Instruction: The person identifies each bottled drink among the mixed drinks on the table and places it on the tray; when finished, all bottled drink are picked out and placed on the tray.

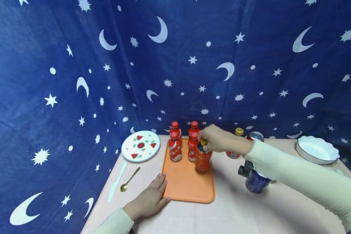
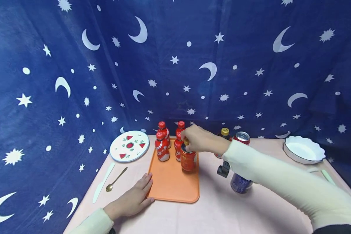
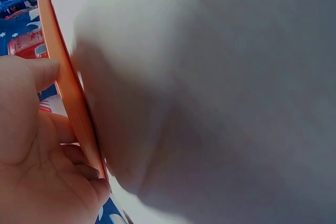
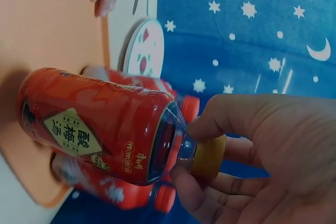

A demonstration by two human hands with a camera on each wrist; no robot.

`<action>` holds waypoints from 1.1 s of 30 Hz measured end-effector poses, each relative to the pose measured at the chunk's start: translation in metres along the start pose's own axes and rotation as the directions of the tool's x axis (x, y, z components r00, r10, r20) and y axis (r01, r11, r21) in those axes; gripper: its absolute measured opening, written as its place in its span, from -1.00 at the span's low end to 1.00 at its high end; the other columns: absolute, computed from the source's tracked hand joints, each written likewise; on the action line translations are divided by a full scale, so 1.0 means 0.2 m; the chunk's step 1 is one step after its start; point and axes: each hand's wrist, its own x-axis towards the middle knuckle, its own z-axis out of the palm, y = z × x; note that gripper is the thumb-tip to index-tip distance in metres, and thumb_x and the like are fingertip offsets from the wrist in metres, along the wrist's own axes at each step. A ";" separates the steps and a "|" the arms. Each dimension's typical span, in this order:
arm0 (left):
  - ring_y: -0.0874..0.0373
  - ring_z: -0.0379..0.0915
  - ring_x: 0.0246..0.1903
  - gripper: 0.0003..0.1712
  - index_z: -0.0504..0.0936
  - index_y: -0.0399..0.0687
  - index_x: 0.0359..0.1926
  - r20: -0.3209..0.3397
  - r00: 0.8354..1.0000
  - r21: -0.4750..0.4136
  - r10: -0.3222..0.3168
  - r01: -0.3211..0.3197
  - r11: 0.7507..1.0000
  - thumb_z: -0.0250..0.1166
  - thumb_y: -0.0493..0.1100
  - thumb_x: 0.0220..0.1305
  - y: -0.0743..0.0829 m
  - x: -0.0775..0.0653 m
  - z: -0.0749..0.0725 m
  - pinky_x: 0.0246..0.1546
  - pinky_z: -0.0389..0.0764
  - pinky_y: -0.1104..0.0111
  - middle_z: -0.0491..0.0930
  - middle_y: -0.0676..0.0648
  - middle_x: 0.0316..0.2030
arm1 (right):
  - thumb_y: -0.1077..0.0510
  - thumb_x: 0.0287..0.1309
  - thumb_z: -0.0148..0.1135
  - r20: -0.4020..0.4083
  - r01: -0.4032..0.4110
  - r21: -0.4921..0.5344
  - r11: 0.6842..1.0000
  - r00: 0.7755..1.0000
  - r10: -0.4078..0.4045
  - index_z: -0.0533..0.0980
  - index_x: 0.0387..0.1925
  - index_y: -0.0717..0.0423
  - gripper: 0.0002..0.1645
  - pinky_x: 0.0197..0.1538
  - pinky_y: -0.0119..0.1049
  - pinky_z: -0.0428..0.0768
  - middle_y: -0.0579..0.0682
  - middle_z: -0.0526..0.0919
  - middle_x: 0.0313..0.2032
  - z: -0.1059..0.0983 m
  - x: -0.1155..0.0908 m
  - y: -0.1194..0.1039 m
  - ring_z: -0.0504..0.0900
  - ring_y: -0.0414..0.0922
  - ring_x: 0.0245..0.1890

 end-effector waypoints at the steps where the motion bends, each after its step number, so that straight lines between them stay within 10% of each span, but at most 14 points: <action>1: -0.14 -0.23 0.37 -0.18 0.12 -0.32 0.34 -0.001 1.000 0.004 0.000 0.000 1.000 -0.07 0.23 0.32 0.00 0.00 0.00 0.30 0.06 0.06 -0.11 -0.26 0.40 | 0.23 -0.24 0.35 0.001 0.012 -0.002 1.000 1.000 -0.012 0.59 -0.34 0.14 -0.73 -0.62 -0.43 0.25 -0.14 0.39 -0.62 0.01 0.02 -0.01 0.30 -0.23 -0.62; 33: -0.16 -0.22 0.37 -0.18 0.13 -0.33 0.33 -0.043 0.999 0.025 0.016 -0.015 1.000 -0.08 0.22 0.33 -0.01 0.00 0.03 0.30 0.07 0.07 -0.13 -0.28 0.39 | 0.22 -0.25 0.39 0.045 0.103 -0.027 0.994 0.994 -0.102 0.55 -0.46 0.04 -0.80 -0.57 -0.46 0.39 -0.17 0.46 -0.63 0.20 0.38 -0.32 0.42 -0.25 -0.60</action>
